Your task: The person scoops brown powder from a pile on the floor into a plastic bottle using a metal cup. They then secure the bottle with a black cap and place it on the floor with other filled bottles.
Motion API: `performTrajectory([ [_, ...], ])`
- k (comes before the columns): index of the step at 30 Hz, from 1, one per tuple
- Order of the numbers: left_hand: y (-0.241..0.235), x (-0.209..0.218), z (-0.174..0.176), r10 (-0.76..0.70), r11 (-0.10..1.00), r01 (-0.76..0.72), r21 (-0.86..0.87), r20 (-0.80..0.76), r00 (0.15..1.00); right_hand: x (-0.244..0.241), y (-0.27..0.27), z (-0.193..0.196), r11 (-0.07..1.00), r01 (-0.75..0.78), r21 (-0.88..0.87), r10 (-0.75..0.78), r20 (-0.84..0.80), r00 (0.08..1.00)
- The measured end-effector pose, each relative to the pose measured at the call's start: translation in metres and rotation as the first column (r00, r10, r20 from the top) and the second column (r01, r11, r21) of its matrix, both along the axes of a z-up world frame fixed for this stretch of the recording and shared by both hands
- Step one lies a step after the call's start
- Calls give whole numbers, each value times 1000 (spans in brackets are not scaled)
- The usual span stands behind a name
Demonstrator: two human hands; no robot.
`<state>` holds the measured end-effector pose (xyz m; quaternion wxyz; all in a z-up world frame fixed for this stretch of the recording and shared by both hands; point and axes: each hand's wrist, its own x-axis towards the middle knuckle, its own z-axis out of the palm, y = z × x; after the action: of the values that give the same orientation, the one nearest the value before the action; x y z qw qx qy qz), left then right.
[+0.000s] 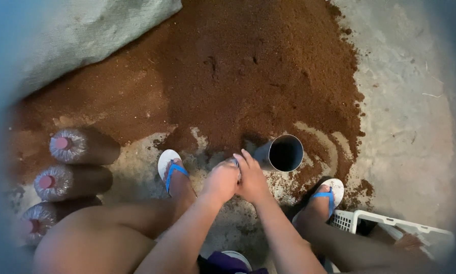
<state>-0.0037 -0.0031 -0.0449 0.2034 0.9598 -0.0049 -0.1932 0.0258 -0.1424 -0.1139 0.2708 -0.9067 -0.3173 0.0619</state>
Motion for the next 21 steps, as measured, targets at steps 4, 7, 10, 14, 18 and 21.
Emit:
performTrajectory([
  [4,-2,3,-10,25,1000,-25,-18,18,1000,-6,5,-7,999,40,4,-40,56,998],
  [7,-2,1,-15,40,999,-41,7,59,997,-10,8,-17,998,62,-1,-62,85,994],
  [10,-6,4,-6,115,993,-117,23,75,990,-8,12,-18,992,101,-76,-106,-62,992],
  [14,-7,-1,5,220,974,-220,-62,-9,976,-10,14,-14,989,106,-105,-113,-68,991],
  [18,-11,6,30,315,940,-323,-106,-83,945,-12,13,-37,989,143,-47,-145,-38,989],
  [21,1,4,15,491,815,-542,-206,-251,834,-17,20,-28,981,192,-28,-190,54,980],
])
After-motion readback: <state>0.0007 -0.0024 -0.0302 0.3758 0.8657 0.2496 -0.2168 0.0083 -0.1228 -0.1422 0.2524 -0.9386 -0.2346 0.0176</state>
